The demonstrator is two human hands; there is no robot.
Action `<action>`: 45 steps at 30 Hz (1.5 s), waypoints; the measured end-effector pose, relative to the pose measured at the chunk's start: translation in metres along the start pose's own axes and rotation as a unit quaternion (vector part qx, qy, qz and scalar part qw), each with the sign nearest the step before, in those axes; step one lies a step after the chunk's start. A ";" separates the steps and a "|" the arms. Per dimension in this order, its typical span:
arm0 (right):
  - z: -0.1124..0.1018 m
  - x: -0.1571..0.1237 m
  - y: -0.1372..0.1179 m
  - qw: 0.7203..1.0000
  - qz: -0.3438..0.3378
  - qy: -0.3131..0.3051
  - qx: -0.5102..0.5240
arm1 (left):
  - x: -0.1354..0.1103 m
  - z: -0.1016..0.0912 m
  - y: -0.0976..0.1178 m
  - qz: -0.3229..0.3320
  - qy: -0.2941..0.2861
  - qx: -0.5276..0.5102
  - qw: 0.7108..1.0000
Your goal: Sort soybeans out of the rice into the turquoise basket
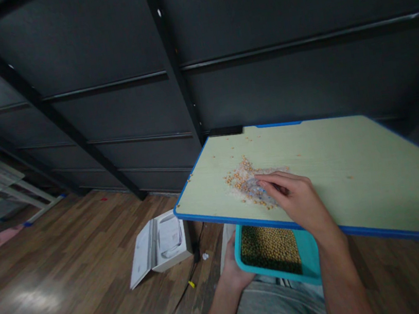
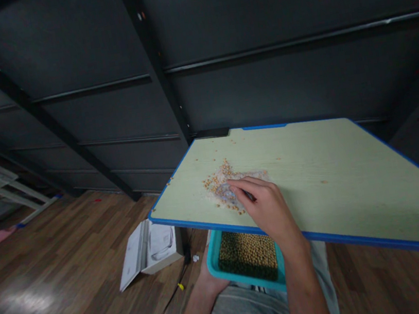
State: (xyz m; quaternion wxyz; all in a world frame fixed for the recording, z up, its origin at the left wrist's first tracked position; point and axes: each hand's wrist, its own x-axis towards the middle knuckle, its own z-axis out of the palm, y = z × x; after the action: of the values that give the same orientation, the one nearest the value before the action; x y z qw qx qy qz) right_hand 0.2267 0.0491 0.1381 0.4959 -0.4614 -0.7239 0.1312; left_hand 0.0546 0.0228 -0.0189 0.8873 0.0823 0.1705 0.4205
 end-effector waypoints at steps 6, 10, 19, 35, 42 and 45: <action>0.001 -0.001 0.001 1.000 0.003 -0.022 0.016 | 0.003 -0.011 -0.001 -0.005 0.001 -0.001 1.000; 0.001 -0.002 0.001 0.999 0.006 -0.036 0.023 | 0.004 -0.015 -0.001 -0.008 -0.002 -0.001 1.000; 0.001 -0.002 0.000 0.997 0.009 -0.064 0.040 | 0.005 -0.021 -0.001 -0.018 0.016 0.016 1.000; 0.001 -0.002 -0.006 0.991 -0.013 -0.112 0.067 | 0.009 -0.023 -0.003 -0.009 -0.009 0.011 1.000; 0.000 -0.004 -0.008 0.990 -0.010 -0.118 0.076 | 0.005 -0.019 -0.002 -0.004 0.027 0.031 0.999; -0.001 -0.004 -0.008 0.991 -0.010 -0.115 0.071 | 0.005 -0.024 -0.002 -0.004 0.022 0.029 0.999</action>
State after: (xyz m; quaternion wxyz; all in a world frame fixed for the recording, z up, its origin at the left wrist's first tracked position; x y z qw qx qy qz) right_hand 0.2230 0.0410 0.1414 0.4425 -0.3994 -0.7694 0.2294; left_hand 0.0502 0.0256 -0.0433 0.8824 0.0979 0.2023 0.4134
